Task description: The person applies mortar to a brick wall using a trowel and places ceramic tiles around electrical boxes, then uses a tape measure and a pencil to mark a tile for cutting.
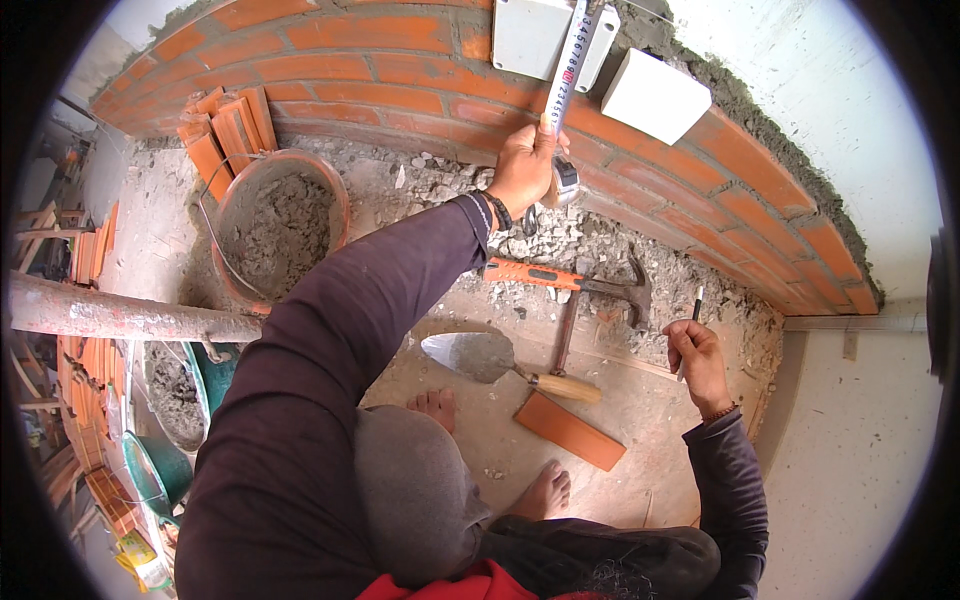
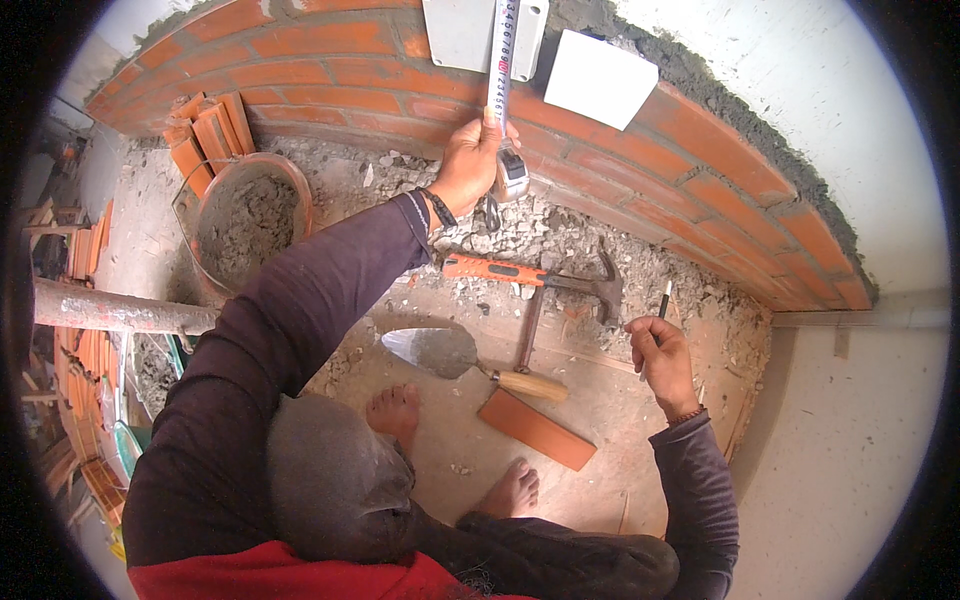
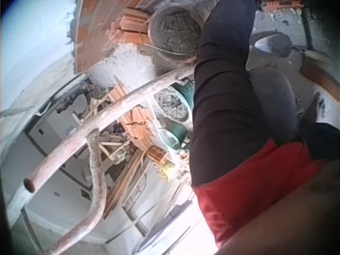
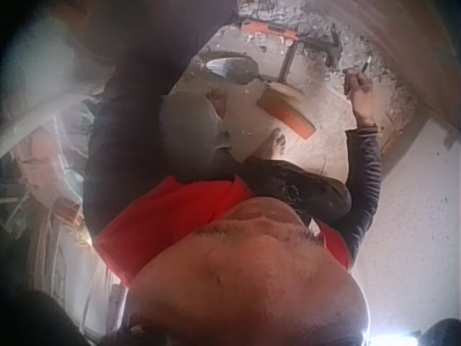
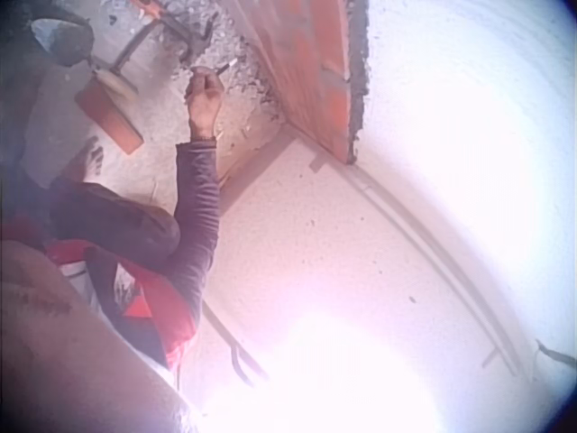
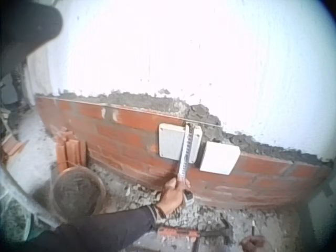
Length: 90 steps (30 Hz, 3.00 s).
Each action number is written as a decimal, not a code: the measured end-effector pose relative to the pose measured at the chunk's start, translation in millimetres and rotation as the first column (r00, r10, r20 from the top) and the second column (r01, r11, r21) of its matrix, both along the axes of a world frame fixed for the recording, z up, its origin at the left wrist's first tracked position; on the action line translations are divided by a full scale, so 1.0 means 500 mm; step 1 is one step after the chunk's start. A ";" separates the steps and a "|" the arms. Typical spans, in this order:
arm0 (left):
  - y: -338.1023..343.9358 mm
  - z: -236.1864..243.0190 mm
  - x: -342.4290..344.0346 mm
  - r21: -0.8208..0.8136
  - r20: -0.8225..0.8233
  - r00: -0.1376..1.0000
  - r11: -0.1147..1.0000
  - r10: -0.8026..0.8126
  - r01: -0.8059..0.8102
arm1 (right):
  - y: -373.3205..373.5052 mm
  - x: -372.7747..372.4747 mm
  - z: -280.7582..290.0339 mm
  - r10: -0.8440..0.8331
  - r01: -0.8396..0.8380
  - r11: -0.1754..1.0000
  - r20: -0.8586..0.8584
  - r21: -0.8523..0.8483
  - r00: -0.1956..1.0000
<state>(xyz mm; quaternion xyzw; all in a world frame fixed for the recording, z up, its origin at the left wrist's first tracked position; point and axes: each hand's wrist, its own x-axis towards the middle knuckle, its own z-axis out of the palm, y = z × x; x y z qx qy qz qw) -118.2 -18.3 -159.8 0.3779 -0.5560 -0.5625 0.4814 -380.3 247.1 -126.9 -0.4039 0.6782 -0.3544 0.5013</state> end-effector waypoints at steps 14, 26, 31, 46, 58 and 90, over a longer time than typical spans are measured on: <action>-0.002 -0.004 0.000 0.014 -0.007 1.000 1.000 0.015 -0.015 | -0.001 0.000 -0.004 0.006 -0.006 1.000 0.001 0.012 1.000; 0.001 0.000 0.000 0.023 -0.007 1.000 1.000 0.020 -0.019 | 0.000 0.001 -0.010 0.007 -0.007 1.000 -0.008 0.019 1.000; -0.001 -0.004 -0.003 0.012 -0.053 0.997 0.998 0.058 -0.058 | -0.001 0.000 -0.011 0.007 -0.007 1.000 -0.006 0.021 1.000; 0.001 0.001 -0.001 0.004 0.005 1.000 1.000 0.027 -0.027 | 0.000 0.002 -0.010 0.006 -0.005 1.000 -0.017 0.030 1.000; 0.002 -0.001 -0.006 0.034 -0.066 0.996 0.998 0.061 -0.059 | 0.001 0.006 -0.005 0.011 -0.010 0.999 -0.035 0.047 0.999; 0.042 -0.011 0.015 -0.007 0.023 0.999 1.000 0.030 -0.030 | 0.008 0.003 -0.007 -0.002 0.004 1.000 -0.068 0.031 0.998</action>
